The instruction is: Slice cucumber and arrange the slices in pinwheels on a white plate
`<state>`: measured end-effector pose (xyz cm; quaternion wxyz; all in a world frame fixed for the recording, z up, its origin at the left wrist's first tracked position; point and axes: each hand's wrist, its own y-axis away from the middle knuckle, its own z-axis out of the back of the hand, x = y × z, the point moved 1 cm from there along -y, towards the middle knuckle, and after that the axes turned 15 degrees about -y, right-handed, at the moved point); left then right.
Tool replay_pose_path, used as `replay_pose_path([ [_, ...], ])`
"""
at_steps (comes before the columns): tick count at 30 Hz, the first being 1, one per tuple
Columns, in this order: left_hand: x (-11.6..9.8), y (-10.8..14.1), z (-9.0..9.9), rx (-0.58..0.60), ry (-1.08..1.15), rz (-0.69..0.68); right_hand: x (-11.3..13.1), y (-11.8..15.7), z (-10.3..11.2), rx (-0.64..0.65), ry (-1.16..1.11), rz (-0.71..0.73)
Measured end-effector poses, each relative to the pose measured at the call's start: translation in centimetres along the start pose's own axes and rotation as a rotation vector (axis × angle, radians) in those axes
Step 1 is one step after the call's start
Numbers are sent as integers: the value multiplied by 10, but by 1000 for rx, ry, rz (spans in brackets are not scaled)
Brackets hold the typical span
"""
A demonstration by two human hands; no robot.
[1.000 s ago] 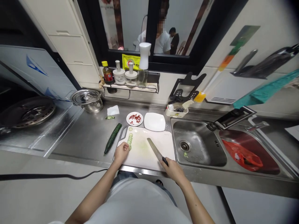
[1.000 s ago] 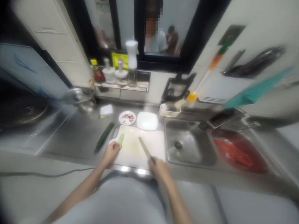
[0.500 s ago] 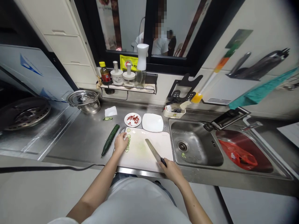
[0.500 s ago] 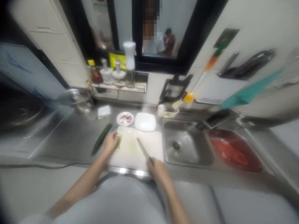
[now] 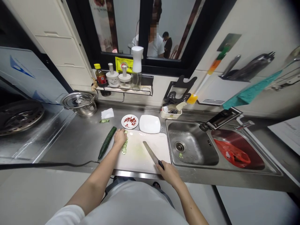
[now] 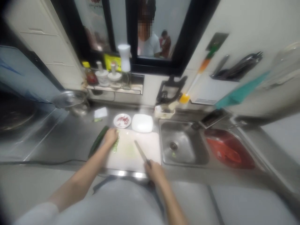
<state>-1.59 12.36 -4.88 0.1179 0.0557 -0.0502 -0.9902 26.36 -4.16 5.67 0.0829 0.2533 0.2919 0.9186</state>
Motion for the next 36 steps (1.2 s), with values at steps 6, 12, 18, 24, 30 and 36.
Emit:
replay_pose_path([
  [6, -1, -1, 0, -10, 121, 54, -1, -1, -3, 6, -16, -3],
  [12, -6, 7, 7, 36, 307, 44, -2, -1, -6, -6, -31, 6],
  [18, -26, 34, 4, 177, 508, -42, -3, 2, -7, -26, -20, 19],
  [24, -47, 55, -8, 243, 431, -118, -8, 3, -11, -68, -15, 52],
  [30, -54, 58, -19, 204, 318, -179, -6, 2, -12, -54, 2, 54],
  [36, -53, 56, -23, 125, 248, -219, 4, 6, -11, -26, 25, 47],
])
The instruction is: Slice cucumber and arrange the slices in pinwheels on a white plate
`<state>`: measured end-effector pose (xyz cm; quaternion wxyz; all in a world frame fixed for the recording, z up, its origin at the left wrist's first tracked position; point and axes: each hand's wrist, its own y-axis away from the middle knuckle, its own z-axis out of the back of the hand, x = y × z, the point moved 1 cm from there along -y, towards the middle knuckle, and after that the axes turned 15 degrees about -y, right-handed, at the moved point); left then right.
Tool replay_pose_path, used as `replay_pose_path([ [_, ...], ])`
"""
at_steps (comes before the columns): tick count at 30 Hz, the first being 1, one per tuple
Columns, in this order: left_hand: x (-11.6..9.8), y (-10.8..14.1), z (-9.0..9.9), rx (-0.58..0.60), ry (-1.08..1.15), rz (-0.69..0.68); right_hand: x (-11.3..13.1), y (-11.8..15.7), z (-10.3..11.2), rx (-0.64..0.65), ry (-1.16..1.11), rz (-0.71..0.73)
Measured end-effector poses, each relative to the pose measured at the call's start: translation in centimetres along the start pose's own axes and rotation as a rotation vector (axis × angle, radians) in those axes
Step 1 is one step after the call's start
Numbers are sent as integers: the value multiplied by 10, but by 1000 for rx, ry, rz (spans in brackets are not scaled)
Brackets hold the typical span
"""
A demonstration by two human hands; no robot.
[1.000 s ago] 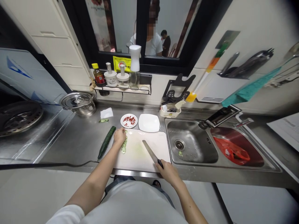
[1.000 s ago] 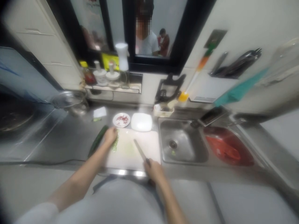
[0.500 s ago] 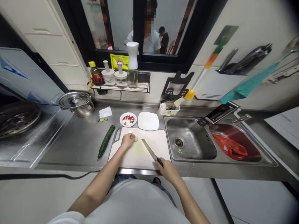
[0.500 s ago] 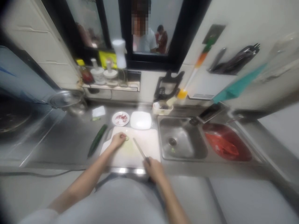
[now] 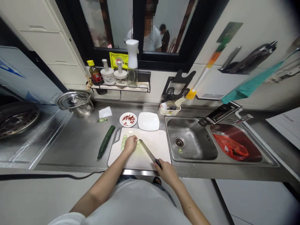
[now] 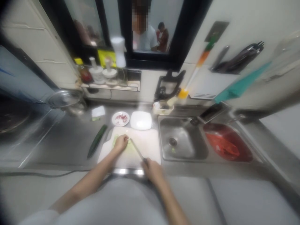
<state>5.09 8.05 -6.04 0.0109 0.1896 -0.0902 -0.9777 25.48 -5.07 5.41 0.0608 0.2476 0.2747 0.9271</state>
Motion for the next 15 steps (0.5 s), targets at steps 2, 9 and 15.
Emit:
replay_pose_path([
  [2, 1, -1, -1, -4, -2, 14, 2, 0, -1, 9, 15, 0],
  [9, 0, -6, 1, 25, -7, 35, 1, -1, -5, 34, 15, 1],
  [15, 0, -7, 3, 39, -28, 37, 3, -2, -8, 34, 32, -9],
])
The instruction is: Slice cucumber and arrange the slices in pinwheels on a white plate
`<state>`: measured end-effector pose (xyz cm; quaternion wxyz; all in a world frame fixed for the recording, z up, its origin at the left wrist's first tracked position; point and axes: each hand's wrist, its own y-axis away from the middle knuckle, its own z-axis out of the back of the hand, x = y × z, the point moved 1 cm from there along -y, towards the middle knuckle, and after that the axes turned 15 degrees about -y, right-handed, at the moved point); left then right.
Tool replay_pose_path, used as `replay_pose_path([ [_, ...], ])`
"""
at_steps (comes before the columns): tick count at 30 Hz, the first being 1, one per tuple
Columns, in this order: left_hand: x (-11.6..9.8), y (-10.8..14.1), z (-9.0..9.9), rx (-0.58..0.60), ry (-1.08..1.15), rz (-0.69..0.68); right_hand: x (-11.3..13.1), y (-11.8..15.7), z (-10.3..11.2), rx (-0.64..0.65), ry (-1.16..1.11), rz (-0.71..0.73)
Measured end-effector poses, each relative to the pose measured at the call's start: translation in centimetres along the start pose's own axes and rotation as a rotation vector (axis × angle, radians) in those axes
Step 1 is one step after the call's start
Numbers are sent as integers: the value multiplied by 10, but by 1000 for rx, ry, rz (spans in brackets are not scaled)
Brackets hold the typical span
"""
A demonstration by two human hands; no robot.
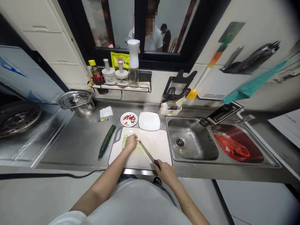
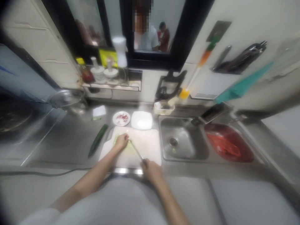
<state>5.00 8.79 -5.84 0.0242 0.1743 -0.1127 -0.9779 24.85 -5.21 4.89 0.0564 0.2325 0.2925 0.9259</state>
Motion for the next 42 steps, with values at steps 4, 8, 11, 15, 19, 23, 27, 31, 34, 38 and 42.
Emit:
replay_pose_path([
  [4, 0, 0, 0, 4, -12, 2, 5, 0, -6, 3, 51, -28],
  [8, 1, -1, 0, 15, -9, 5, 11, 1, -14, 10, 81, -46],
  [11, 1, -1, 0, 21, -3, 13, 16, 1, -17, 12, 96, -41],
  [15, 1, -3, -1, 27, 8, 15, 19, 1, -17, 6, 94, -34],
  [19, 0, -4, 1, 36, 7, 23, 22, 1, -16, -6, 86, -27],
  [23, 0, -3, 3, 29, -2, 14, 25, 2, -13, -6, 90, -21],
  [27, -1, -2, 4, 24, -10, 8, 24, 3, -11, 17, 77, -22],
  [31, -1, -2, 3, 25, -14, 19, 19, 4, -14, 9, 63, -20],
  [34, -1, -3, 3, 17, -19, 15, 17, 4, -16, 6, 64, -28],
  [38, 0, -3, 2, 16, -23, 10, 17, 2, -18, -9, 48, -10],
  [42, 0, -5, 1, 21, -25, 18, 17, 1, -17, -10, 47, 2],
])
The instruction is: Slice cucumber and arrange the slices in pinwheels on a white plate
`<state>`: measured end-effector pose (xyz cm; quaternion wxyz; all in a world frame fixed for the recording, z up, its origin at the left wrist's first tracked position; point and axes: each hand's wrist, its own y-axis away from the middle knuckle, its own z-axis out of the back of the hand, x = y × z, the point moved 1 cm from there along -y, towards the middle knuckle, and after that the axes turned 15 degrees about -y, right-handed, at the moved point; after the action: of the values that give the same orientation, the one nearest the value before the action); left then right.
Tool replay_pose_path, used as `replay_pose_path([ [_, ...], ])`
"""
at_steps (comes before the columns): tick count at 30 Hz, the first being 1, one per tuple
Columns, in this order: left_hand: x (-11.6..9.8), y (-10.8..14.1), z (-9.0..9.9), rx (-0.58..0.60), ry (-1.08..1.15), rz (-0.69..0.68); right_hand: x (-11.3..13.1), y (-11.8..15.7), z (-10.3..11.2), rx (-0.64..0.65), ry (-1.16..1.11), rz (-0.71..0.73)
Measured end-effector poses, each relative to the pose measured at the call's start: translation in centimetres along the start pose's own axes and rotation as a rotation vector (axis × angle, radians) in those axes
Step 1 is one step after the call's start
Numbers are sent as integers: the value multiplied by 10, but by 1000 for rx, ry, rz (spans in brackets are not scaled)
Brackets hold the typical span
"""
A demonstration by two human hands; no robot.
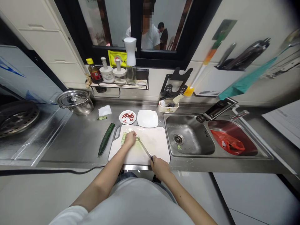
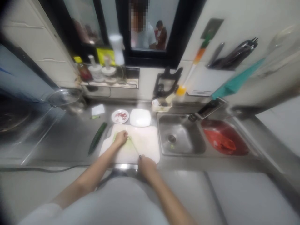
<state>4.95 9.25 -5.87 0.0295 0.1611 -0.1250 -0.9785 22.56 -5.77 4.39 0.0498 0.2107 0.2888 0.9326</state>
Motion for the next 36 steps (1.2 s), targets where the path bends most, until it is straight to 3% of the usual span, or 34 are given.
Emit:
replay_pose_path([
  [36, 1, 0, -1, -15, 21, 2, -7, -4, 2, 6, 46, 13],
])
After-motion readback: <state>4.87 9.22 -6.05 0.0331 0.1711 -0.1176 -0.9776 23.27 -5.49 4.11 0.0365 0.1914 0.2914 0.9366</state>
